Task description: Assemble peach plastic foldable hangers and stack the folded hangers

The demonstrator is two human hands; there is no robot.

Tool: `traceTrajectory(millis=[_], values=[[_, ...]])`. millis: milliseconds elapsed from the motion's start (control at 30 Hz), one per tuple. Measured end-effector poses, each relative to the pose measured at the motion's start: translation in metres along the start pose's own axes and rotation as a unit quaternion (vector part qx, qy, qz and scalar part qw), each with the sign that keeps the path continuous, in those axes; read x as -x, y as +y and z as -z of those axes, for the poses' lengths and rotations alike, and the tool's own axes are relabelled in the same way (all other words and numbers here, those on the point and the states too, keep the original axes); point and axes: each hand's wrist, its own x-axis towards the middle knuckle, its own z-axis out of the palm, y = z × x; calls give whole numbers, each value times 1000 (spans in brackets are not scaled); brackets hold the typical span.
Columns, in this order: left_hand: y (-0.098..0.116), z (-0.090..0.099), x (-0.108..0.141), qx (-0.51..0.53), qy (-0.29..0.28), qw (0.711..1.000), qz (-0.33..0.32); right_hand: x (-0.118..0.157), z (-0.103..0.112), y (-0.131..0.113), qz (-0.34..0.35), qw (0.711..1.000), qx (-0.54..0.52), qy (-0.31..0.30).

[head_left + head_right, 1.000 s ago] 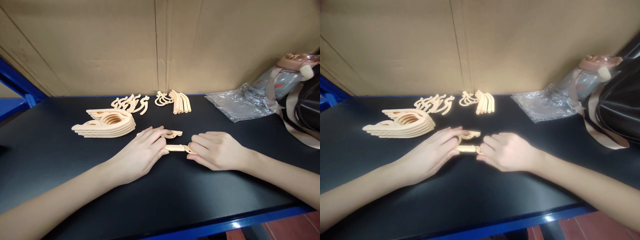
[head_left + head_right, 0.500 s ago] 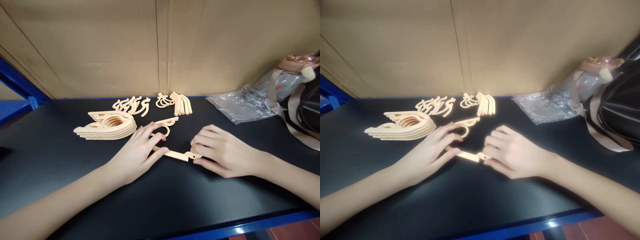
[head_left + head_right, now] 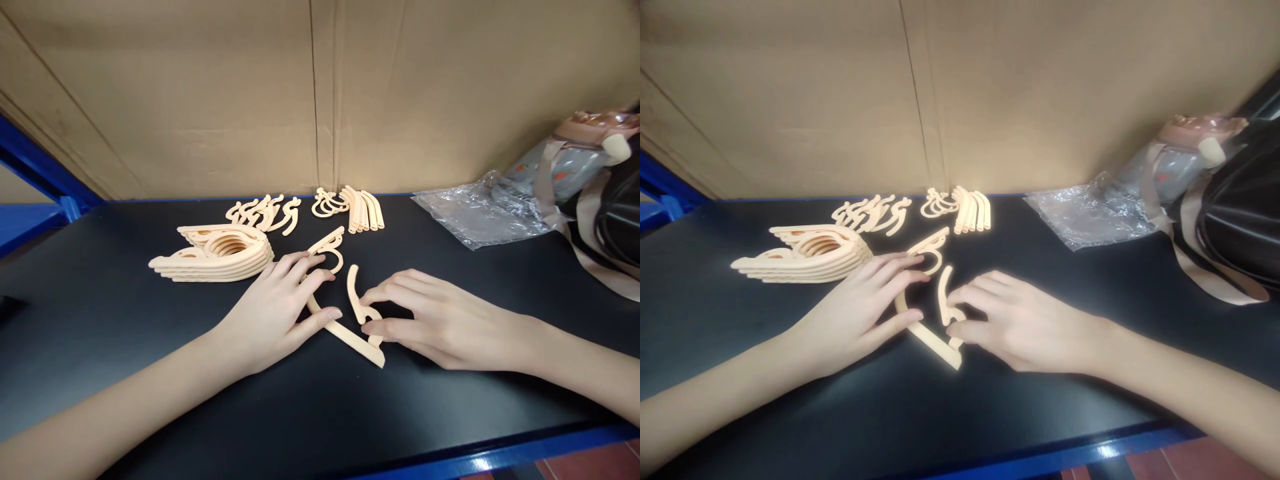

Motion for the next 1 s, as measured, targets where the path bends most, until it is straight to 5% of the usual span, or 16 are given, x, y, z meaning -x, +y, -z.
traceTrajectory(millis=[333, 533, 1000], values=[[2, 2, -1, 30, 18, 999, 8, 0, 1, -5, 4, 995, -102, -15], [2, 4, -1, 78, 47, 995, 33, -1, -5, -13, -12, 985, -169, 32], [-3, 1, 0, 163, 91, 980, 68, -1, -6, -13, 24, 989, -145, 21]])
